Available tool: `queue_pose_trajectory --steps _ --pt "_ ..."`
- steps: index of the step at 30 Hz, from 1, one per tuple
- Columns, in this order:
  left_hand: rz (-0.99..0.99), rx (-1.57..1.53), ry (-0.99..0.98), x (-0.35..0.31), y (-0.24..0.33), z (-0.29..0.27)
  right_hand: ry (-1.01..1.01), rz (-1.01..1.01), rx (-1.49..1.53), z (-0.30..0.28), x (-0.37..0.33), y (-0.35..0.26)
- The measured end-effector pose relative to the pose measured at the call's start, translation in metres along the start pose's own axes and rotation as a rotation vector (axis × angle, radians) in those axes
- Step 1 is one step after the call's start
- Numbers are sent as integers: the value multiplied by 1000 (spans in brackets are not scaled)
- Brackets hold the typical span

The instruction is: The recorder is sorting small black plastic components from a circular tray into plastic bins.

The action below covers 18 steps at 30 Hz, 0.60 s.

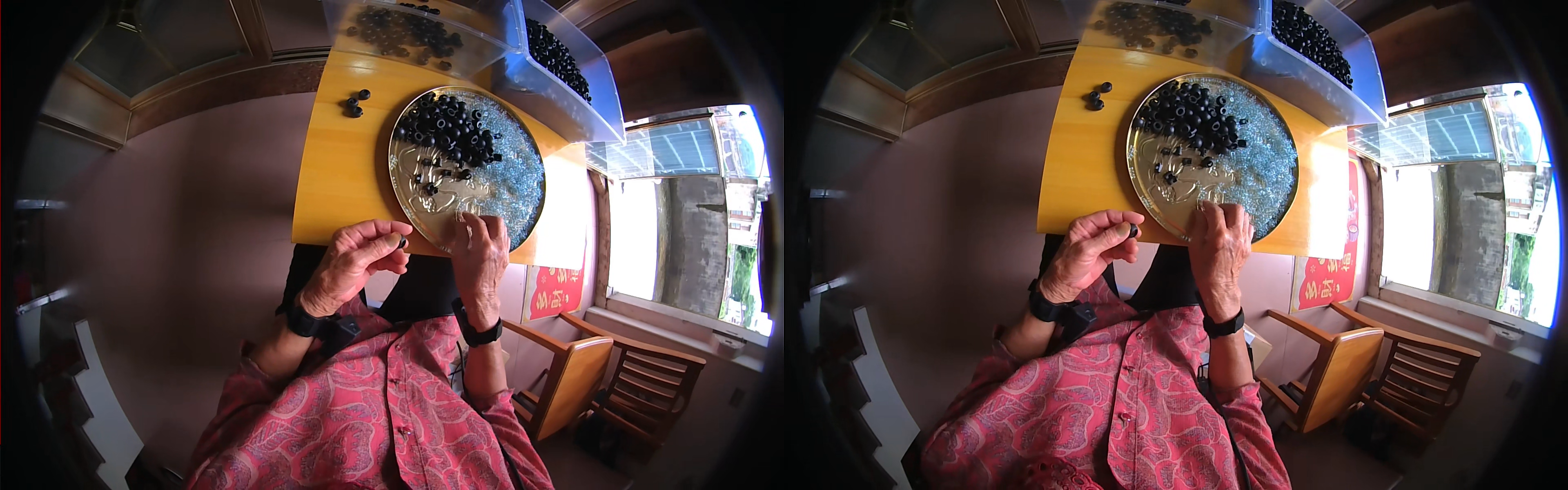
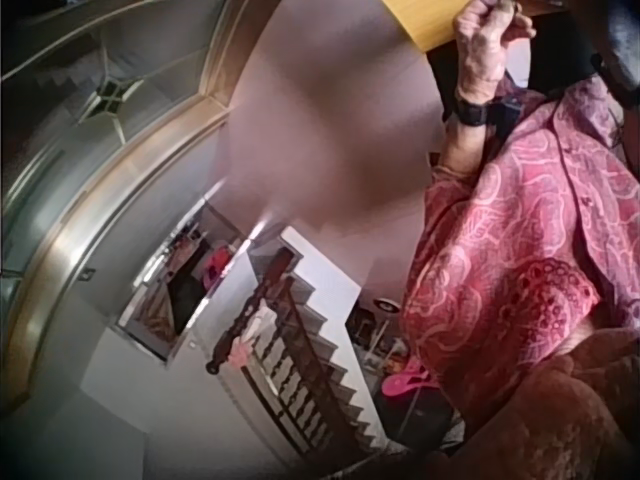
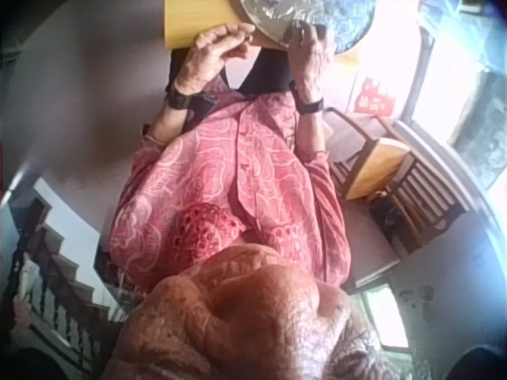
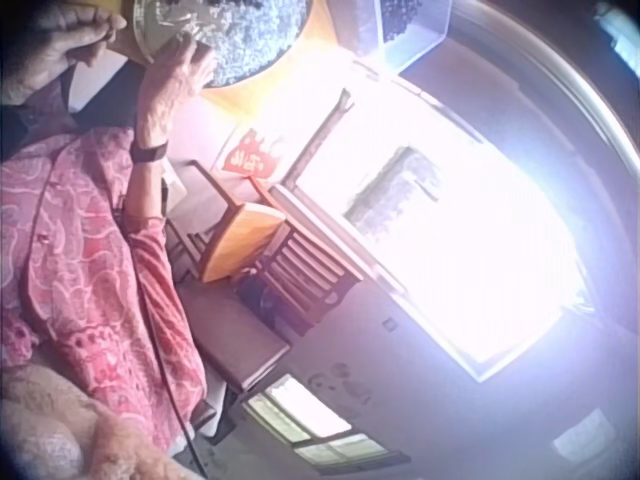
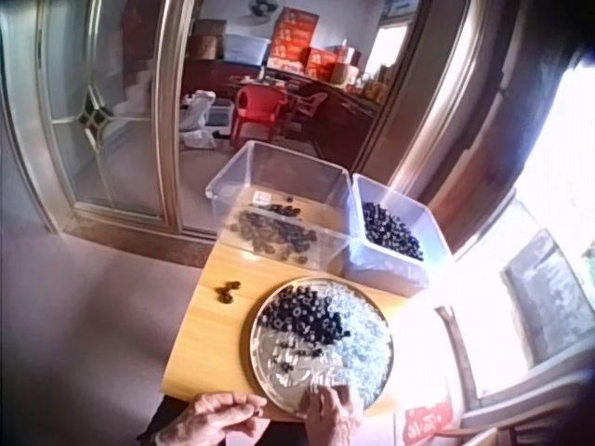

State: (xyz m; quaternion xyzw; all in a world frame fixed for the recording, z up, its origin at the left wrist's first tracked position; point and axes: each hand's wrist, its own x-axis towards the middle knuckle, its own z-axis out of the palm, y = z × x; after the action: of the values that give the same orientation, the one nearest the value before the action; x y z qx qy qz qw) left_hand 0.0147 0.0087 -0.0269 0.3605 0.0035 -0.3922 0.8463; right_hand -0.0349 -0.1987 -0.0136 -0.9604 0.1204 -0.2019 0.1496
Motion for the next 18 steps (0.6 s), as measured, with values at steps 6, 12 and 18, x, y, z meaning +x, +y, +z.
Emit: queue_pose_trajectory --steps 6,12,18 --pt "-7 3 -10 -1 -1 2 -19 -12 -46 1 1 -1" --pt "-3 -19 -4 -1 -3 0 23 -38 55 -1 0 -4" --pt "-30 -87 -11 -2 0 3 -97 -126 -18 4 3 -4"
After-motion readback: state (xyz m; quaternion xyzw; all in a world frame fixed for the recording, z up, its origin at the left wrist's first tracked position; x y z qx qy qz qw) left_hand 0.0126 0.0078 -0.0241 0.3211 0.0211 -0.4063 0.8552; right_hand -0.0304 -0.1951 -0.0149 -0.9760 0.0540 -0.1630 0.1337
